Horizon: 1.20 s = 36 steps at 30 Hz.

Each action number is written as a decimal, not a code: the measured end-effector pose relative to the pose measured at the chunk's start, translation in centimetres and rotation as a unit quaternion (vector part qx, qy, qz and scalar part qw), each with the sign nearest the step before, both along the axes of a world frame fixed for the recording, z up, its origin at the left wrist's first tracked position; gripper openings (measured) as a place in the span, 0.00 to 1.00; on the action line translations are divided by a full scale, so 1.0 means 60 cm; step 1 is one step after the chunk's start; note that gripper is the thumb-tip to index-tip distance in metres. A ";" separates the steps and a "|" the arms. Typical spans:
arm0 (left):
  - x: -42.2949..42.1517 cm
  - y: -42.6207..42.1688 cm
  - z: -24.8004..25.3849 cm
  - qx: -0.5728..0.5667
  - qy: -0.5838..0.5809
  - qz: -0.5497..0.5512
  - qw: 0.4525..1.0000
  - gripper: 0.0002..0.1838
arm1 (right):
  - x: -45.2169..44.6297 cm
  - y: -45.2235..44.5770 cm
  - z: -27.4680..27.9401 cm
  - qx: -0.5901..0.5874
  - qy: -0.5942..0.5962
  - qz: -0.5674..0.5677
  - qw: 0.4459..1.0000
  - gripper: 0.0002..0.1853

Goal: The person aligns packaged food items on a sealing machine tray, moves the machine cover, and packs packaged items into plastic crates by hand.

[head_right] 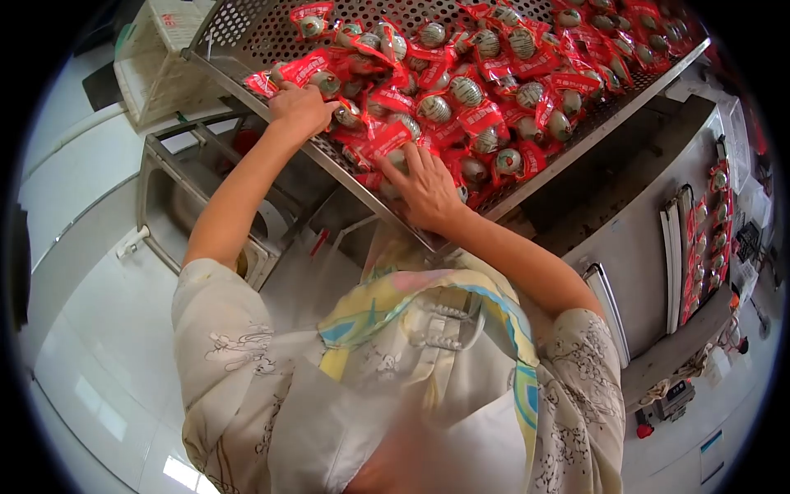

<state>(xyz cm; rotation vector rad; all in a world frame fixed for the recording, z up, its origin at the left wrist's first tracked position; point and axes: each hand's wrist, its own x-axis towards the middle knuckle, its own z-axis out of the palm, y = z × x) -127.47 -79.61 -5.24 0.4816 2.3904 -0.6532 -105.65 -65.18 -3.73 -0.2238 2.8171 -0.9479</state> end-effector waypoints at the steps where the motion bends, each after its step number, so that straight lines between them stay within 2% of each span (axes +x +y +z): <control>1: -0.012 0.006 0.026 0.018 -0.031 0.011 0.999 0.42 | 0.009 0.004 -0.005 -0.007 0.013 0.009 1.000 0.34; 2: -0.017 0.009 0.044 0.034 -0.065 0.021 0.997 0.41 | 0.012 0.006 -0.005 -0.017 0.024 0.017 0.999 0.34; 3: -0.004 0.009 0.050 0.066 0.061 -0.023 0.996 0.37 | 0.004 0.012 -0.008 -0.030 0.013 0.049 0.998 0.33; 6: -0.010 -0.009 0.027 0.151 0.167 -0.201 0.953 0.37 | -0.030 -0.003 -0.039 -0.039 0.088 0.084 0.992 0.32; 7: -0.021 -0.008 0.016 0.145 0.029 -0.149 0.978 0.37 | -0.047 -0.007 -0.037 -0.054 0.081 0.089 0.991 0.32; 10: -0.034 0.001 0.007 0.115 -0.062 -0.093 0.987 0.41 | -0.067 -0.011 -0.054 -0.098 -0.011 0.048 0.994 0.33; 11: -0.035 -0.002 0.008 0.127 -0.061 -0.100 0.985 0.43 | -0.067 -0.002 -0.069 -0.166 -0.026 0.046 0.985 0.30; 14: -0.043 -0.013 0.011 0.109 -0.080 -0.106 0.985 0.44 | -0.078 0.041 -0.076 -0.321 -0.246 0.015 0.914 0.26; 15: -0.048 -0.018 0.012 0.114 -0.080 -0.128 0.982 0.46 | -0.084 0.047 -0.067 -0.264 -0.214 0.007 0.941 0.24; 18: -0.063 -0.027 0.024 0.177 -0.080 -0.080 0.978 0.41 | -0.093 0.013 -0.070 -0.338 -0.117 -0.096 0.929 0.22; 19: -0.068 -0.033 0.020 0.195 -0.069 -0.086 0.975 0.39 | -0.102 -0.014 -0.060 -0.349 -0.082 -0.167 0.919 0.21; 20: -0.071 -0.042 0.010 0.212 -0.059 -0.094 0.971 0.36 | -0.115 -0.036 -0.050 -0.369 -0.107 -0.200 0.901 0.23; 23: -0.091 -0.079 -0.028 0.276 -0.046 -0.059 0.958 0.32 | -0.146 -0.104 -0.113 -0.225 -0.009 -0.096 0.970 0.25; 24: -0.092 -0.073 -0.022 0.300 -0.047 -0.038 0.952 0.32 | -0.140 -0.114 -0.108 -0.161 0.039 -0.074 0.983 0.26; 25: -0.096 -0.067 -0.010 0.298 -0.076 0.046 0.951 0.33 | -0.135 -0.112 -0.105 -0.081 0.065 -0.010 0.995 0.26; 28: -0.072 -0.075 0.007 0.356 -0.019 -0.096 0.929 0.35 | -0.150 -0.101 -0.085 0.048 0.054 0.053 0.996 0.25; 29: -0.055 -0.077 0.015 0.361 -0.034 -0.132 0.923 0.37 | -0.163 -0.090 -0.061 0.043 0.007 0.065 0.997 0.21; 30: -0.034 -0.076 0.015 0.376 -0.051 -0.177 0.908 0.39 | -0.180 -0.102 -0.072 -0.011 -0.096 0.014 0.995 0.17; 31: -0.026 -0.085 -0.009 0.364 -0.062 -0.198 0.908 0.40 | -0.174 -0.113 -0.106 -0.025 0.018 -0.078 0.996 0.17; 32: -0.020 -0.078 0.000 0.350 -0.091 -0.196 0.912 0.35 | -0.180 -0.101 -0.068 -0.124 -0.125 -0.159 0.971 0.15; 33: -0.019 -0.068 0.008 0.323 -0.104 -0.143 0.930 0.26 | -0.163 -0.105 -0.070 -0.110 -0.076 -0.192 0.972 0.14; 34: -0.019 -0.064 0.013 0.385 -0.067 -0.114 0.913 0.19 | -0.147 -0.093 -0.071 -0.093 -0.084 -0.131 0.983 0.14; 35: -0.021 -0.075 0.003 0.524 0.000 -0.127 0.842 0.15 | -0.114 -0.063 -0.040 -0.074 -0.012 -0.107 0.991 0.14; 36: -0.010 -0.065 0.029 0.537 0.052 -0.064 0.840 0.12 | -0.080 -0.042 -0.011 -0.056 0.057 -0.071 0.994 0.14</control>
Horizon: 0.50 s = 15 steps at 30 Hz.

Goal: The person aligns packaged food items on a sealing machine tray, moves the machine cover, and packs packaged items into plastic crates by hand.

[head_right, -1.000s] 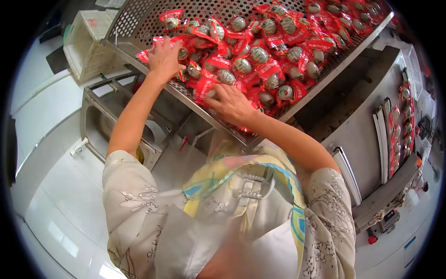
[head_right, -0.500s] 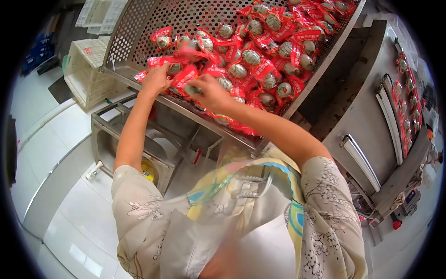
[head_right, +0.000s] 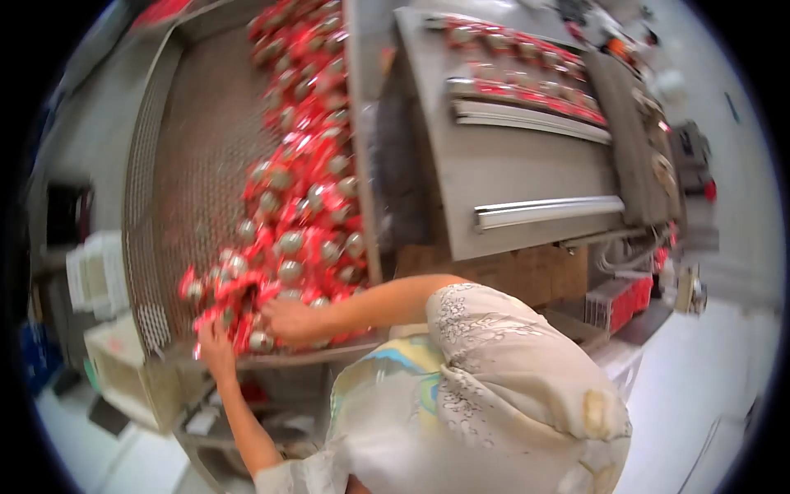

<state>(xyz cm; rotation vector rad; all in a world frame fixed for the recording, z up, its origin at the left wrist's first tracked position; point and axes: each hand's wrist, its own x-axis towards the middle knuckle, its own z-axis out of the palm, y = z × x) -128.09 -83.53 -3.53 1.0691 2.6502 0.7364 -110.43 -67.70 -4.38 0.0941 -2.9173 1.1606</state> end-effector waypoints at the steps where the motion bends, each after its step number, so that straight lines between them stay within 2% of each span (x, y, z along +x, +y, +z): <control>1: 0.011 0.008 0.022 -0.019 0.045 0.015 0.999 0.12 | 0.029 0.008 -0.001 0.006 -0.001 -0.026 1.000 0.13; 2: 0.038 0.020 0.047 -0.025 0.064 0.011 0.998 0.13 | 0.059 0.026 0.009 -0.008 -0.011 -0.041 0.999 0.13; 3: 0.043 0.012 0.028 -0.106 0.019 -0.008 0.994 0.16 | 0.089 0.043 0.020 -0.022 -0.020 -0.055 0.998 0.13; 4: 0.069 0.034 0.055 -0.201 -0.093 -0.007 0.975 0.17 | 0.120 0.059 0.043 -0.059 -0.042 -0.063 0.995 0.12; 5: 0.059 0.005 -0.012 -0.195 -0.014 -0.080 0.978 0.21 | 0.146 0.050 0.013 -0.090 0.006 -0.141 0.986 0.11; 6: 0.082 0.032 0.019 -0.268 0.010 -0.085 0.960 0.22 | 0.179 0.070 0.063 -0.107 -0.019 -0.162 0.981 0.10; 7: 0.087 0.047 0.023 -0.278 0.019 -0.053 0.959 0.27 | 0.206 0.086 0.072 -0.112 -0.028 -0.161 0.980 0.09; 8: 0.084 0.063 0.031 -0.321 -0.018 -0.061 0.945 0.28 | 0.233 0.094 0.078 -0.118 -0.036 -0.159 0.980 0.07; 10: 0.051 0.076 0.000 -0.425 -0.049 -0.169 0.888 0.27 | 0.295 0.101 0.085 -0.100 0.054 -0.220 0.969 0.08; 11: 0.043 0.071 -0.017 -0.416 -0.034 -0.165 0.894 0.27 | 0.329 0.106 0.092 -0.091 0.100 -0.246 0.960 0.09; 13: 0.027 0.051 -0.060 -0.395 -0.002 -0.152 0.906 0.27 | 0.400 0.121 0.126 -0.089 0.116 -0.291 0.945 0.10; 15: -0.017 0.021 -0.137 -0.408 -0.007 -0.199 0.891 0.24 | 0.484 0.127 0.162 -0.072 0.120 -0.351 0.926 0.13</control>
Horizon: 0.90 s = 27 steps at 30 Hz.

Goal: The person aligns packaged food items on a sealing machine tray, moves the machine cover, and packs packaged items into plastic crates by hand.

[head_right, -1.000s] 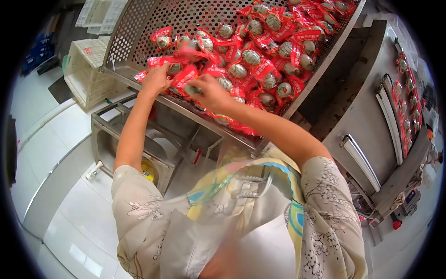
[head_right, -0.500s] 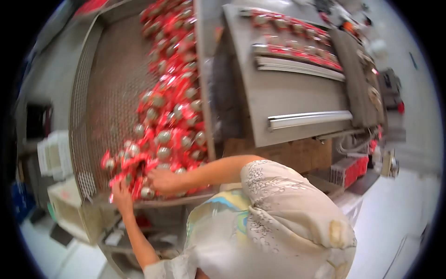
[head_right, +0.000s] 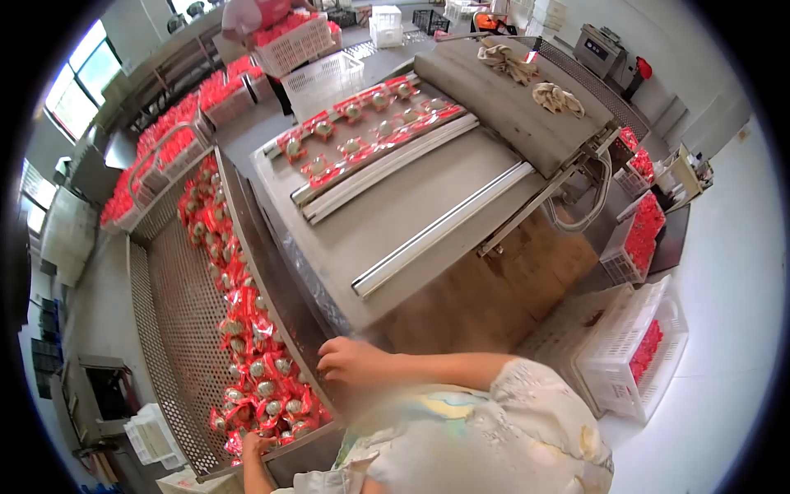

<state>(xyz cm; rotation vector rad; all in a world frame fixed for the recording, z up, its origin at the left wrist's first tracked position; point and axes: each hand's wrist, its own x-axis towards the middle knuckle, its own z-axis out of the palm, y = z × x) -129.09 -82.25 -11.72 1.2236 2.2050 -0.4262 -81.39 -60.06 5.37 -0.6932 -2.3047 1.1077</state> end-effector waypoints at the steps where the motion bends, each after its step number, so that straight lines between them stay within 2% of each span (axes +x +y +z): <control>1: 0.008 0.017 -0.002 -0.047 0.037 -0.052 0.997 0.23 | 0.045 0.002 0.016 -0.040 0.001 -0.056 0.998 0.13; 2: 0.016 0.032 -0.004 -0.092 0.073 -0.106 0.987 0.22 | 0.097 0.000 0.043 -0.061 0.026 -0.116 0.991 0.13; 4: 0.167 0.106 0.138 0.054 0.116 0.065 0.990 0.24 | 0.201 0.008 0.048 -0.030 0.019 -0.197 0.980 0.12; 5: 0.248 0.146 0.214 0.144 0.127 0.140 0.971 0.26 | 0.256 0.005 0.064 -0.011 0.031 -0.240 0.970 0.12; 6: 0.291 0.171 0.228 0.224 0.114 0.104 0.962 0.27 | 0.310 -0.001 0.075 0.007 0.052 -0.275 0.960 0.12; 7: 0.333 0.197 0.242 0.297 0.101 0.061 0.947 0.28 | 0.355 -0.012 0.097 -0.060 0.077 -0.310 0.946 0.12; 8: 0.386 0.224 0.247 0.448 0.075 -0.022 0.891 0.26 | 0.395 -0.020 0.105 -0.075 0.140 -0.334 0.929 0.11; 9: 0.450 0.252 0.263 0.582 0.047 -0.109 0.804 0.25 | 0.432 -0.028 0.121 -0.081 0.166 -0.347 0.920 0.12; 11: 0.593 0.291 0.305 0.578 -0.008 -0.129 0.805 0.24 | 0.500 -0.042 0.158 -0.061 0.190 -0.372 0.906 0.16; 13: 0.700 0.322 0.283 0.534 -0.133 -0.167 0.818 0.24 | 0.559 -0.056 0.216 -0.023 0.219 -0.371 0.902 0.23; 15: 0.806 0.331 0.262 0.504 -0.191 -0.239 0.808 0.25 | 0.600 -0.075 0.295 0.097 0.243 -0.367 0.893 0.31; 17: 0.909 0.332 0.283 0.460 -0.295 -0.312 0.777 0.25 | 0.620 -0.103 0.389 0.156 0.339 -0.327 0.868 0.47; 19: 0.981 0.330 0.285 0.426 -0.324 -0.382 0.754 0.23 | 0.637 -0.129 0.449 0.252 0.361 -0.313 0.842 0.47; 22: 1.057 0.324 0.282 0.384 -0.395 -0.410 0.727 0.23 | 0.672 -0.150 0.476 0.370 0.327 -0.346 0.798 0.46; 27: 1.100 0.334 0.259 0.250 -0.449 -0.446 0.733 0.21 | 0.719 -0.173 0.466 0.441 0.226 -0.450 0.743 0.45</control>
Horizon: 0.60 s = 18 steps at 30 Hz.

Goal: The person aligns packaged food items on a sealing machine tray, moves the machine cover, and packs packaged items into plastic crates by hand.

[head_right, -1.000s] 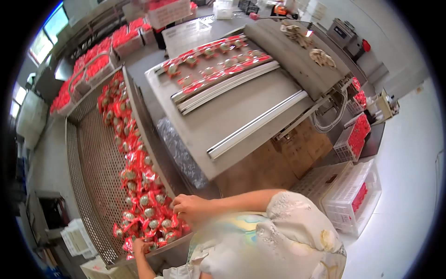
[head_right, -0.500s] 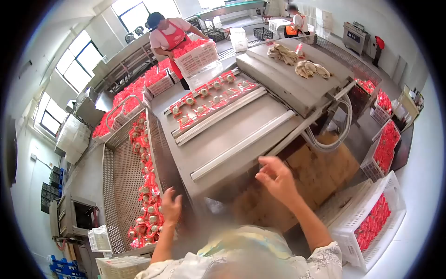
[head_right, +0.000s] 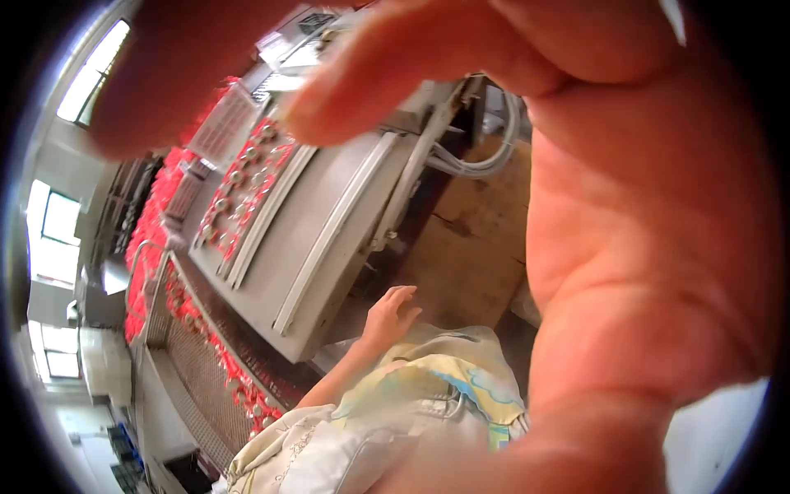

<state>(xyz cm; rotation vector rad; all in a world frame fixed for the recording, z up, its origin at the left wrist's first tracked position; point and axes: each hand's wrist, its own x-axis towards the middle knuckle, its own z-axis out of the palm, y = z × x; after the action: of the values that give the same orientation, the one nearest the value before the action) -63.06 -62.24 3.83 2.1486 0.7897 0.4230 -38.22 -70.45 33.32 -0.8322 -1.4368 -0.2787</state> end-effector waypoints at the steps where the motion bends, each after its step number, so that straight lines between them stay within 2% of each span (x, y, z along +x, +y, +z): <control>1: 0.006 0.005 -0.011 -0.002 -0.005 -0.014 1.000 0.20 | 0.009 -0.004 -0.003 -0.004 -0.008 -0.030 1.000 0.45; 5: 0.029 0.057 -0.023 0.037 -0.030 -0.056 0.997 0.19 | 0.039 -0.031 -0.021 -0.029 -0.025 -0.160 0.986 0.44; 6: 0.035 0.070 -0.044 0.048 0.065 -0.072 0.994 0.19 | 0.045 -0.037 -0.024 -0.034 -0.025 -0.187 0.982 0.44; 7: 0.025 0.085 -0.095 0.094 -0.026 -0.059 0.994 0.19 | 0.052 -0.039 -0.028 -0.033 -0.021 -0.211 0.977 0.44; 8: 0.033 0.091 -0.048 0.065 -0.037 -0.049 0.996 0.18 | 0.058 -0.044 -0.032 -0.031 -0.022 -0.232 0.972 0.44; 11: 0.043 0.116 -0.078 0.045 -0.035 -0.055 0.997 0.18 | 0.069 -0.052 -0.045 -0.042 -0.037 -0.285 0.957 0.43; 14: 0.049 0.108 -0.064 -0.015 -0.053 -0.063 0.997 0.16 | 0.076 -0.062 -0.049 -0.048 -0.045 -0.320 0.945 0.43; 18: 0.083 0.105 -0.066 -0.036 0.006 -0.131 0.991 0.16 | 0.092 -0.092 -0.033 -0.032 -0.069 -0.372 0.925 0.42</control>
<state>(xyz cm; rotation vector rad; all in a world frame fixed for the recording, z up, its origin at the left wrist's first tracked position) -58.09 -55.95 -0.14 2.1519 0.5111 0.2424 -32.72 -75.96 31.34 -1.4190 -1.2056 -0.8837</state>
